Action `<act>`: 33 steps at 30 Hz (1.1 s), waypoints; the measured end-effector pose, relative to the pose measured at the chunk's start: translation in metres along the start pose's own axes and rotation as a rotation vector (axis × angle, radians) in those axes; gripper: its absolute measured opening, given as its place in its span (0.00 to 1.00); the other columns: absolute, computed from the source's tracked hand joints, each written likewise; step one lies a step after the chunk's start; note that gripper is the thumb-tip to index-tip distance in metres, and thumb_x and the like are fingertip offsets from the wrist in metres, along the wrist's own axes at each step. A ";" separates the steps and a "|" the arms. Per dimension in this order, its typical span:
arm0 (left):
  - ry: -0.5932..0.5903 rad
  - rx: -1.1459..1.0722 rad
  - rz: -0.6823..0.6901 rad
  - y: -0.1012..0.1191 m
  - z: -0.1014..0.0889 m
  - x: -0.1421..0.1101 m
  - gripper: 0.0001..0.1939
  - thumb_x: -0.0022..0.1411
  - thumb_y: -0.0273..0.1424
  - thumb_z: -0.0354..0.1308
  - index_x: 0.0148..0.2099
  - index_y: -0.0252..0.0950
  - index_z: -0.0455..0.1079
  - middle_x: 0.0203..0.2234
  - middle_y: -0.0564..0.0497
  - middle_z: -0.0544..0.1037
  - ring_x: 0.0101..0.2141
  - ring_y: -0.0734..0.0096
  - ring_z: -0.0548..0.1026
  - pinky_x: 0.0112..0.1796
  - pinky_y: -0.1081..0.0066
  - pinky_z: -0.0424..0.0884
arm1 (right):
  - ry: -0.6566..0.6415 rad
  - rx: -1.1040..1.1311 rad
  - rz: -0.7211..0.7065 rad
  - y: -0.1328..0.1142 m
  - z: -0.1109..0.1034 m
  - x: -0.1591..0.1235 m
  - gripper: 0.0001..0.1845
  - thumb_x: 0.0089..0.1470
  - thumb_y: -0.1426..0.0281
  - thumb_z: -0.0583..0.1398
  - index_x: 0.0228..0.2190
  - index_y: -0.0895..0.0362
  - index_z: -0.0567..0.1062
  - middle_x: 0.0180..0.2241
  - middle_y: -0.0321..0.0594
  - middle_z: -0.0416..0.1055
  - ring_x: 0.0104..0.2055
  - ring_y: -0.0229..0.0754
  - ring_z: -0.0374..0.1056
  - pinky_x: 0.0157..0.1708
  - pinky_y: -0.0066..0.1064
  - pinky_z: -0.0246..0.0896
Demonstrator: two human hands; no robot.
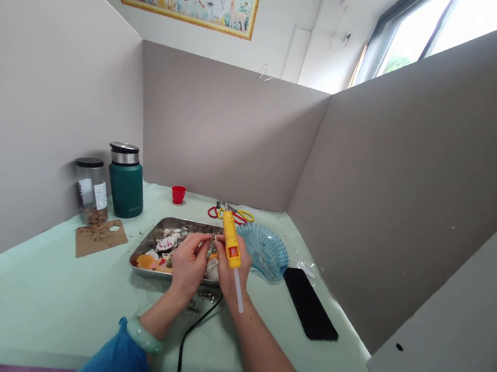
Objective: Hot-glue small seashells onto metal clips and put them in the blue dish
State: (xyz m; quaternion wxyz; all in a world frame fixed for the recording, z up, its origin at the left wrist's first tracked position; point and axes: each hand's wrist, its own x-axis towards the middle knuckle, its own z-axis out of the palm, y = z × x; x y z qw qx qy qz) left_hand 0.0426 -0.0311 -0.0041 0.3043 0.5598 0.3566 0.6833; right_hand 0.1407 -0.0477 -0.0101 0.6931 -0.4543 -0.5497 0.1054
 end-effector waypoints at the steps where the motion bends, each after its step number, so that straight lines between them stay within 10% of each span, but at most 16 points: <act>1: 0.008 -0.013 0.011 0.000 0.000 0.000 0.11 0.51 0.20 0.62 0.31 0.43 0.77 0.29 0.52 0.75 0.33 0.69 0.70 0.39 0.77 0.64 | -0.007 0.002 -0.001 0.000 0.000 0.000 0.10 0.53 0.66 0.60 0.39 0.55 0.72 0.36 0.39 0.74 0.36 0.42 0.70 0.39 0.32 0.64; 13: -0.018 0.250 0.200 -0.012 -0.002 0.005 0.06 0.57 0.31 0.56 0.34 0.38 0.74 0.30 0.50 0.77 0.32 0.66 0.74 0.35 0.69 0.69 | -0.022 0.003 0.015 0.002 0.001 0.001 0.12 0.54 0.65 0.59 0.40 0.57 0.72 0.36 0.40 0.73 0.36 0.41 0.69 0.39 0.32 0.64; 24: -0.074 -0.356 -0.438 -0.008 -0.002 0.013 0.14 0.47 0.37 0.65 0.33 0.33 0.70 0.19 0.58 0.71 0.12 0.86 0.54 0.14 0.79 0.49 | 0.070 0.265 0.219 0.013 0.005 0.007 0.12 0.48 0.65 0.62 0.35 0.57 0.72 0.35 0.39 0.75 0.37 0.41 0.71 0.42 0.32 0.66; 33: -0.187 -0.507 -0.513 -0.007 -0.004 0.013 0.16 0.44 0.35 0.68 0.32 0.32 0.68 0.16 0.59 0.69 0.11 0.90 0.51 0.12 0.82 0.45 | 0.002 0.368 0.282 0.012 0.009 0.006 0.15 0.45 0.67 0.64 0.37 0.55 0.72 0.34 0.37 0.75 0.37 0.41 0.73 0.42 0.33 0.68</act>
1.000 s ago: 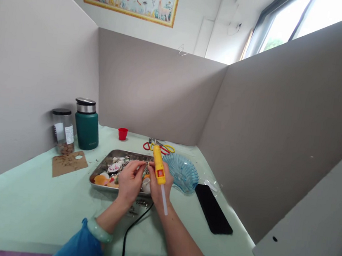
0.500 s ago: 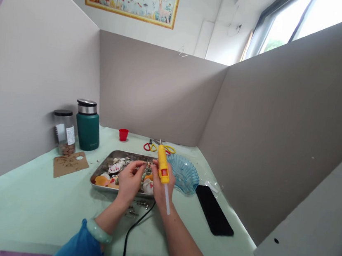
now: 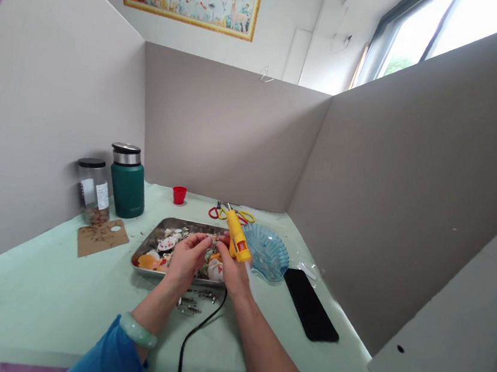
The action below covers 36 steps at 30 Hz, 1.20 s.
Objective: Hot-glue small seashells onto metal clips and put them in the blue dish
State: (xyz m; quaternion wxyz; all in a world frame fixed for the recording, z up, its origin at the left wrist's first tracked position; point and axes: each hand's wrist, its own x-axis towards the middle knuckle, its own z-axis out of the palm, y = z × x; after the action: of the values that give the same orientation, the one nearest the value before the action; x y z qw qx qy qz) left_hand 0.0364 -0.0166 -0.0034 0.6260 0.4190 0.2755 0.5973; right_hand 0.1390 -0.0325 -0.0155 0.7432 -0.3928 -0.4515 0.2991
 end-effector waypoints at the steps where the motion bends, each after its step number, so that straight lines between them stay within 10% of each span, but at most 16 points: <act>1: -0.004 0.006 -0.006 0.000 0.000 0.000 0.16 0.44 0.35 0.68 0.32 0.32 0.67 0.15 0.60 0.68 0.11 0.89 0.51 0.12 0.82 0.45 | 0.005 0.009 0.002 0.001 0.000 0.000 0.15 0.44 0.67 0.64 0.37 0.55 0.72 0.33 0.36 0.75 0.37 0.40 0.73 0.42 0.32 0.68; 24: 0.098 0.245 0.158 0.009 -0.006 0.011 0.15 0.42 0.36 0.68 0.32 0.32 0.74 0.22 0.53 0.75 0.17 0.81 0.64 0.17 0.79 0.55 | -0.020 -0.027 0.037 -0.006 -0.001 -0.002 0.18 0.46 0.64 0.64 0.39 0.56 0.71 0.35 0.39 0.76 0.35 0.42 0.73 0.38 0.32 0.69; 36: -0.012 -0.020 -0.017 0.028 -0.025 0.022 0.14 0.44 0.33 0.67 0.29 0.30 0.68 0.21 0.57 0.68 0.12 0.91 0.49 0.13 0.80 0.45 | 0.000 -0.115 0.129 -0.011 -0.002 -0.005 0.17 0.41 0.64 0.65 0.35 0.57 0.72 0.27 0.34 0.70 0.26 0.37 0.66 0.28 0.27 0.66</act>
State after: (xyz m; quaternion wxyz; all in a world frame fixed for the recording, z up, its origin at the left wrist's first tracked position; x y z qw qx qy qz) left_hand 0.0038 0.0082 0.0117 0.6367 0.4141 0.2694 0.5920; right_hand 0.1400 -0.0428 -0.0086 0.6985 -0.4631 -0.4417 0.3202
